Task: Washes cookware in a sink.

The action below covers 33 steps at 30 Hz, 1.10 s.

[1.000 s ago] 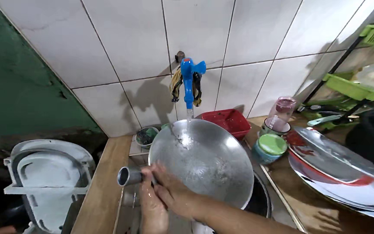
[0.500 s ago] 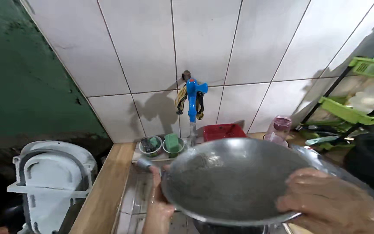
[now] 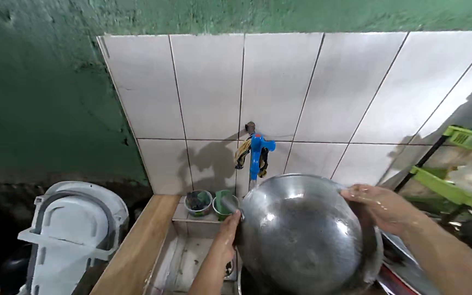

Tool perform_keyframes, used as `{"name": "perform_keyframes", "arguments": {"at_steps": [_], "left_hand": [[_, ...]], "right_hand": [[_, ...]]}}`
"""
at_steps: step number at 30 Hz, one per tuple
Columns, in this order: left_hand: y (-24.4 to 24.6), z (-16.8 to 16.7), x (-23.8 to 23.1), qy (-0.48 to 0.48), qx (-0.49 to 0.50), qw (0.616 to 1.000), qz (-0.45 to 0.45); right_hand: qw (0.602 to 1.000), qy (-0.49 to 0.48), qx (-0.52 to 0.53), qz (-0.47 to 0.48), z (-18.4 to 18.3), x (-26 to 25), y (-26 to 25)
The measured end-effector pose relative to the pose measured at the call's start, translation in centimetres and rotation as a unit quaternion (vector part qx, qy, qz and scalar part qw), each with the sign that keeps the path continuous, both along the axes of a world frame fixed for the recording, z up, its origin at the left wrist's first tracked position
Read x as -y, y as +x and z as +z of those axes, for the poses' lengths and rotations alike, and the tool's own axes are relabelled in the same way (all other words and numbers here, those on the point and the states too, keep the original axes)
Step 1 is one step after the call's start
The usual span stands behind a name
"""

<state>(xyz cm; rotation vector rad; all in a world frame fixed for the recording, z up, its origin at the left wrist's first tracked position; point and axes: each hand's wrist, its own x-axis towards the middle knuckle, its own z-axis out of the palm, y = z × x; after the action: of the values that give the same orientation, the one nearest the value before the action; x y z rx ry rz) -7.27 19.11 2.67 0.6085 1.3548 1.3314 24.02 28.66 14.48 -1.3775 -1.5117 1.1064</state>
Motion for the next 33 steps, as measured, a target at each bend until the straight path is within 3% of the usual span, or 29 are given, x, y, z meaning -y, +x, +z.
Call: {"name": "perform_keyframes", "arguments": {"at_steps": [6,11,15,18,23,28,33], "left_hand": [[-2.0,2.5,3.1,-0.061,0.036,0.996,0.060],[-5.9,1.6,6.0,-0.062,0.001,0.984,0.169],[-8.5,2.1,9.8,-0.040,0.012,0.970,0.241],[-10.1,2.3,12.8,0.023,0.013,0.959,0.282],[-11.5,2.6,16.2,0.082,0.044,0.929,0.359],[-11.3,1.7,18.6,0.101,0.030,0.892,0.439],[-10.7,0.4,20.5,0.120,0.032,0.886,0.447]], "right_hand": [[0.996,-0.089,-0.011,-0.005,-3.1,-4.2,-4.3],[0.991,-0.123,-0.027,0.043,-5.5,-5.1,-10.1],[0.984,-0.131,-0.046,0.112,-4.7,-4.0,-15.1],[0.983,-0.065,-0.131,0.114,-3.0,-2.8,-17.5],[0.955,0.129,-0.248,0.098,1.9,0.1,-18.0],[0.969,0.142,-0.142,0.144,4.6,3.0,-17.8],[0.975,0.167,0.027,0.141,5.6,5.9,-19.9]]}}
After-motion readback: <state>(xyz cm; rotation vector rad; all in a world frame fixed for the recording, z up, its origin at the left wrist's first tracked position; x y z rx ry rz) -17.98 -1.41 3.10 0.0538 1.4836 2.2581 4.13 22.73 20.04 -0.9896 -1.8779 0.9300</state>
